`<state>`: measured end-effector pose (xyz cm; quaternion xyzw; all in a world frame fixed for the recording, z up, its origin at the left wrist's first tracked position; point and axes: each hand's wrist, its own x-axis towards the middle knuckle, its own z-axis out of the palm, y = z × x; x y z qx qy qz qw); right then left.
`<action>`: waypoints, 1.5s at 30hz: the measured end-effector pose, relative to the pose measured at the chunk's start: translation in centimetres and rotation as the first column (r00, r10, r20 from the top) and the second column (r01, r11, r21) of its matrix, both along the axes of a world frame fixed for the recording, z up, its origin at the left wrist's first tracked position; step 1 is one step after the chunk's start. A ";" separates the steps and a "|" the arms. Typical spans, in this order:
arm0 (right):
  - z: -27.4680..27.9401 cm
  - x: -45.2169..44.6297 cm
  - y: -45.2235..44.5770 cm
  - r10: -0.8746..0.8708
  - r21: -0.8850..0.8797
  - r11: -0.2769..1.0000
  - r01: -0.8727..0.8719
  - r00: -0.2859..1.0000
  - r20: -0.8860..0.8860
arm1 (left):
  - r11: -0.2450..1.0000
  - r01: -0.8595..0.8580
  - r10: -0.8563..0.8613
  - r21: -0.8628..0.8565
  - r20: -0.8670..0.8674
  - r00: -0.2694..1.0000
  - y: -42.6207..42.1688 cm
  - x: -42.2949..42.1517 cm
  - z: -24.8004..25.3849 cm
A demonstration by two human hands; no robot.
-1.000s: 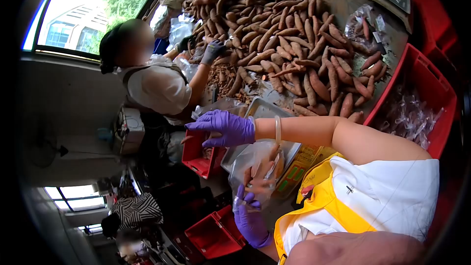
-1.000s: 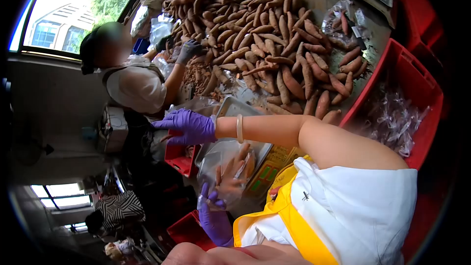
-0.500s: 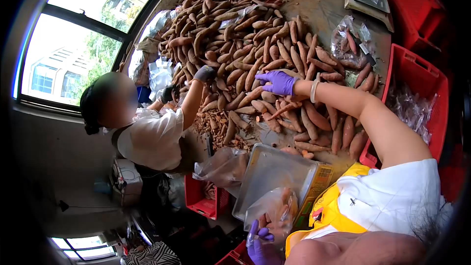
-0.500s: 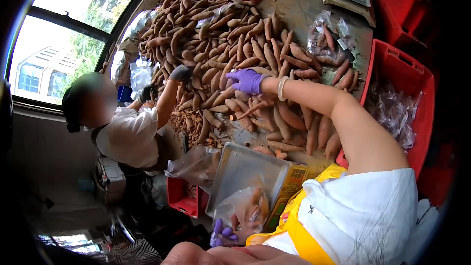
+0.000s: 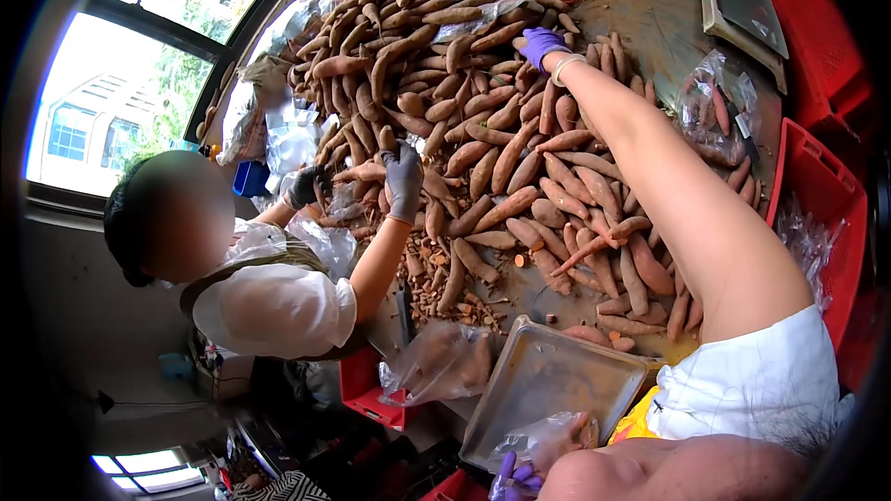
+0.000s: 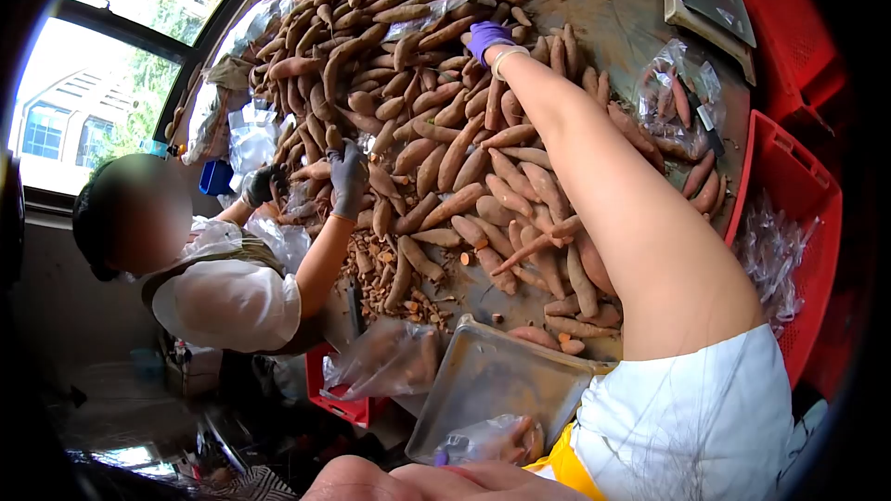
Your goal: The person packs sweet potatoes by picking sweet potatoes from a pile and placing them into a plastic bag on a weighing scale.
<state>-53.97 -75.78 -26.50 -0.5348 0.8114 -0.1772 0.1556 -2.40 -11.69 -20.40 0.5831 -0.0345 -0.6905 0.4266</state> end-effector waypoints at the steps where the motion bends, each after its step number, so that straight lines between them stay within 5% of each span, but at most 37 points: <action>1: 0.1 0.1 0.3 0.029 0.028 0.999 -0.032 0.996 0.088 | 1.000 -0.006 0.006 0.013 -0.006 1.000 -0.3 -0.3 0.0; 3: -1.8 0.5 1.0 0.165 -0.164 0.961 -0.222 0.938 -0.304 | 1.000 -0.010 0.010 0.024 -0.013 1.000 -0.6 -0.8 0.0; 7: -1.1 1.0 4.9 0.139 -0.321 0.932 -0.167 0.984 -0.108 | 1.000 0.001 0.000 0.029 -0.030 1.000 -1.5 -1.4 -0.1; 9: -0.2 1.6 6.8 0.155 -0.259 0.937 -0.234 0.943 -0.294 | 1.000 0.008 -0.007 0.024 -0.034 0.999 -1.7 -1.7 -0.2; 11: -1.5 2.8 7.6 0.111 -0.571 0.653 -0.498 0.808 -0.579 | 1.000 0.009 -0.007 0.029 -0.043 0.999 -1.8 -2.0 -0.3; 15: -2.0 9.3 7.5 0.415 -0.540 0.446 -0.713 0.700 -0.581 | 0.999 0.010 -0.008 0.043 -0.047 0.999 -1.9 -2.2 -0.2; 18: -1.5 14.9 5.3 0.579 -0.488 0.507 -0.711 0.700 -0.418 | 0.998 0.001 0.002 0.057 -0.045 0.999 -1.8 -2.3 -0.1; 19: -3.5 16.3 2.9 0.491 -0.511 0.518 -0.686 0.728 -0.479 | 0.998 -0.004 0.006 0.063 -0.045 0.999 -1.8 -2.3 -0.1; 21: -3.3 18.9 0.0 0.472 -0.404 0.717 -0.568 0.822 -0.318 | 0.997 -0.018 0.021 0.077 -0.042 0.999 -1.4 -2.2 0.1; 23: -4.8 20.9 -1.1 0.301 -0.420 0.798 -0.432 0.889 -0.344 | 0.996 -0.029 0.033 0.084 -0.042 0.999 -1.1 -2.2 0.2; 25: -4.8 21.6 -2.4 0.376 -0.173 0.851 -0.495 0.806 -0.457 | 0.995 -0.039 0.044 0.090 -0.051 0.998 -0.7 -2.1 0.2; 26: -4.9 21.2 -1.8 0.388 -0.232 0.815 -0.532 0.797 -0.463 | 0.995 -0.045 0.050 0.090 -0.054 0.997 -0.6 -2.0 0.1; 27: -3.2 20.5 -0.8 0.530 -0.143 0.784 -0.604 0.772 -0.351 | 0.995 -0.050 0.055 0.091 -0.061 0.997 -0.5 -2.0 0.0; 29: -0.2 19.6 2.5 0.528 -0.134 0.844 -0.519 0.848 0.042 | 0.995 -0.047 0.054 0.086 -0.078 0.995 -0.3 -2.1 -0.2; 31: -0.8 17.6 3.5 0.632 -0.159 0.773 -0.614 0.725 0.274 | 0.996 -0.036 0.043 0.080 -0.088 0.995 0.0 -2.1 -0.3; 33: -2.5 16.2 4.1 0.376 -0.137 0.885 -0.444 0.510 0.774 | 0.998 -0.018 0.024 0.065 -0.091 0.996 0.1 -2.0 -0.3; 34: -1.7 15.7 5.2 0.262 -0.139 0.907 -0.398 0.274 0.925 | 0.998 -0.008 0.013 0.058 -0.093 0.996 0.1 -2.0 -0.3; 37: 0.7 13.6 9.8 0.130 -0.154 0.911 -0.382 -0.089 0.988 | 0.999 0.006 -0.002 0.040 -0.089 0.996 0.7 -2.1 0.0; 45: 4.0 12.2 19.5 -0.041 -0.271 0.798 -0.539 -0.496 0.867 | 0.998 0.051 -0.053 -0.026 -0.084 0.995 2.6 -2.6 2.1</action>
